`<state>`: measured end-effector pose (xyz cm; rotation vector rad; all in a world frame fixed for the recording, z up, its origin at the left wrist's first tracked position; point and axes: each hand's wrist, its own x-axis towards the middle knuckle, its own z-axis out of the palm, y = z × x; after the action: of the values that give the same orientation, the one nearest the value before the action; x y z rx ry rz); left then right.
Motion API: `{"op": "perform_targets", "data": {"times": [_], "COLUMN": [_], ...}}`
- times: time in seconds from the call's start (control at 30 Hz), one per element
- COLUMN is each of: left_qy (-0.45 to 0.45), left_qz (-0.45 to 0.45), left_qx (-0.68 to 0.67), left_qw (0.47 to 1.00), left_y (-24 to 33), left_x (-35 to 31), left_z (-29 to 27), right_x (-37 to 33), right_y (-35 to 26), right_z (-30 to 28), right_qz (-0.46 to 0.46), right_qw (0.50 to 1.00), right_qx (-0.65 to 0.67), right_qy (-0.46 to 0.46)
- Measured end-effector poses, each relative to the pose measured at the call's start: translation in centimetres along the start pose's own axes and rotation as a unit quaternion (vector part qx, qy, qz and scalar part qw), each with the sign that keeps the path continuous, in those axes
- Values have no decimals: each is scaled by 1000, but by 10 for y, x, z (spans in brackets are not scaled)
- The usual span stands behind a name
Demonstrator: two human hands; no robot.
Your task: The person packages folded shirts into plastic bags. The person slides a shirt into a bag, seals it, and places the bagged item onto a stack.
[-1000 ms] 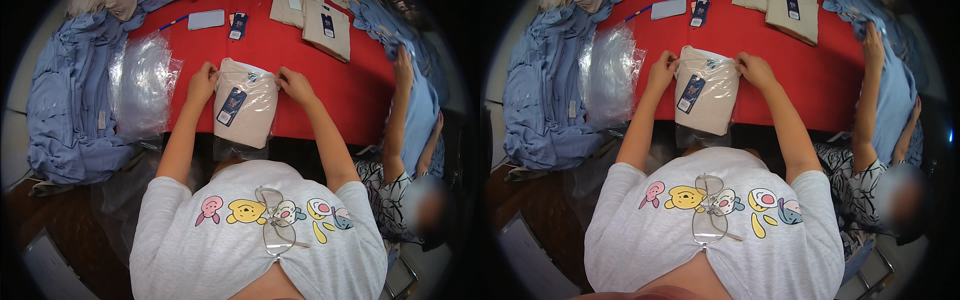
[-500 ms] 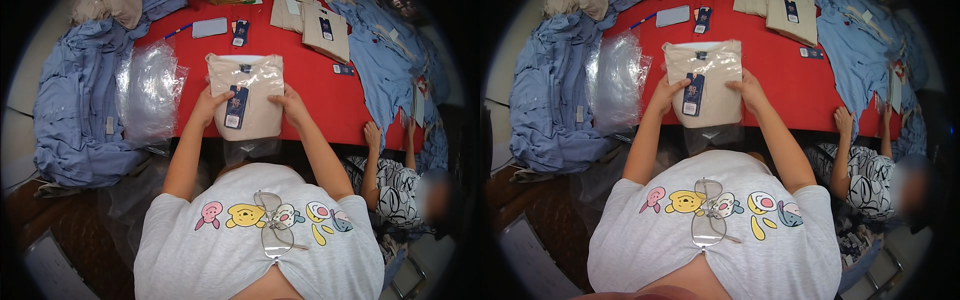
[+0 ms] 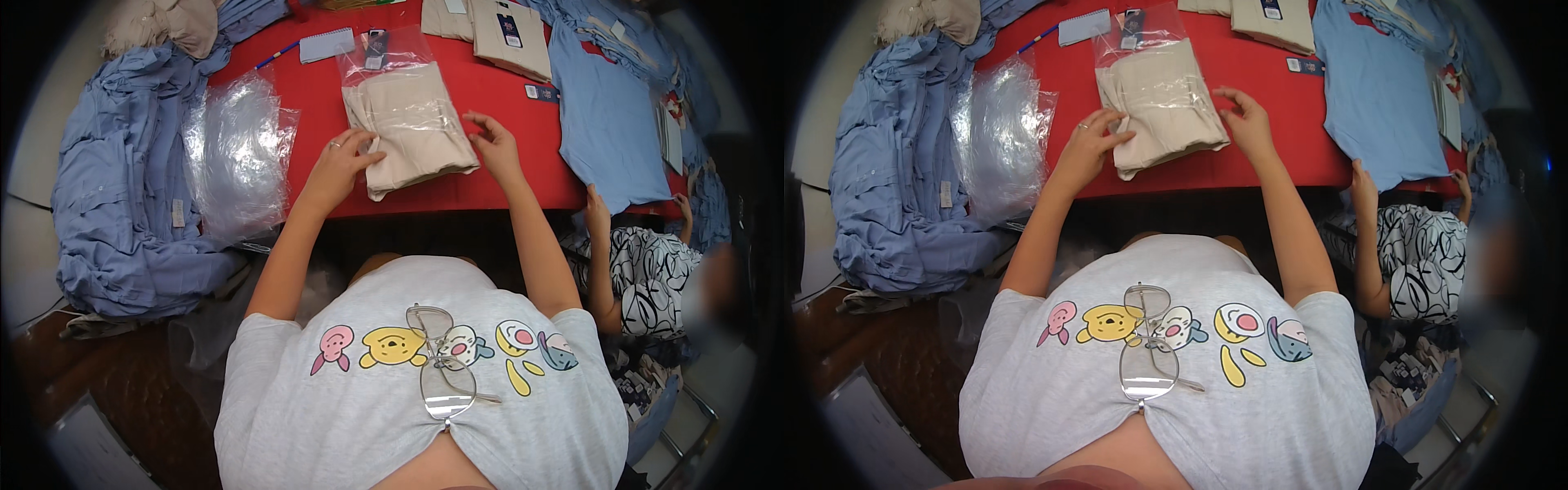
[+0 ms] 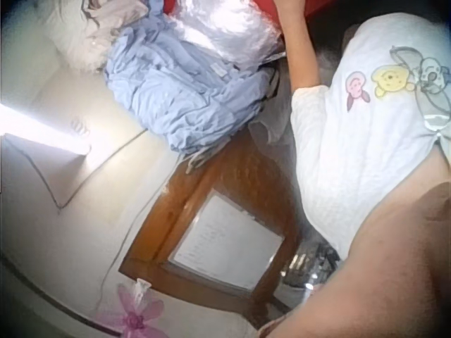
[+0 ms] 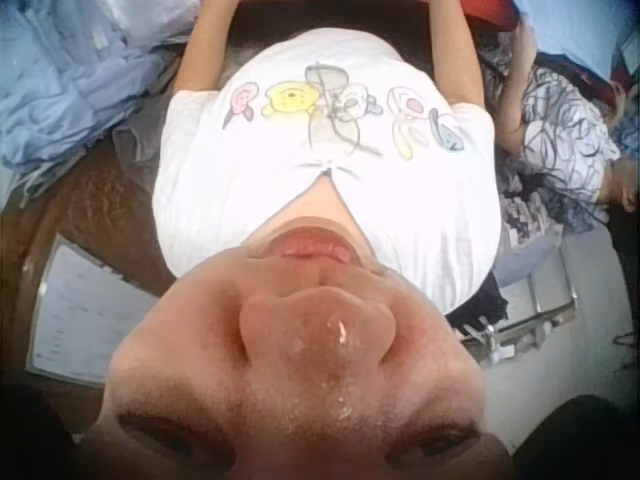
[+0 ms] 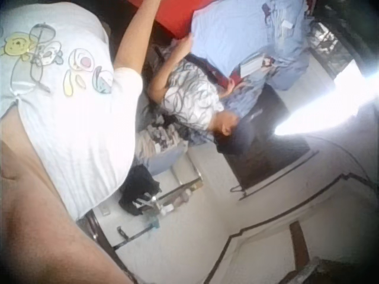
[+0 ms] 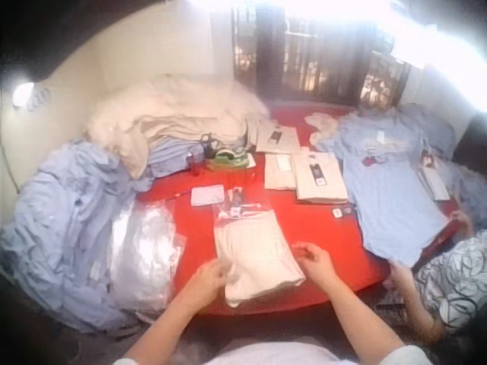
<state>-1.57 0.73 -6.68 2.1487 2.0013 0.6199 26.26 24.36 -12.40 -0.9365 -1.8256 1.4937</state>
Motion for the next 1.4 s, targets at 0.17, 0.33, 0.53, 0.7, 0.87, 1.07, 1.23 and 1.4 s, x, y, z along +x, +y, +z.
{"op": "perform_targets", "data": {"times": [0.17,0.33,0.53,0.7,0.87,1.07,1.23,1.4], "left_qy": [-50,22,-33,-23,25,11,-15,1], "left_qz": [-47,-15,-40,-50,-53,-86,-69,-31], "left_qx": [-39,-26,59,33,-36,-107,-37,82], "left_qw": [997,999,997,998,998,990,997,996], "left_y": [-3,31,44,31,27,32,41,41], "left_x": [-46,-3,45,53,58,67,67,68], "left_z": [53,73,105,103,93,71,65,74], "right_x": [-96,-118,-86,-82,-92,-77,-68,-89], "right_y": [81,59,42,27,24,8,12,15], "right_z": [3,18,33,39,64,90,99,112], "right_qz": [163,212,154,199,194,281,285,277], "right_qw": [975,964,962,930,903,937,943,932], "right_qx": [115,126,-219,278,366,187,159,228], "right_qy": [94,103,57,138,119,93,67,40]}}
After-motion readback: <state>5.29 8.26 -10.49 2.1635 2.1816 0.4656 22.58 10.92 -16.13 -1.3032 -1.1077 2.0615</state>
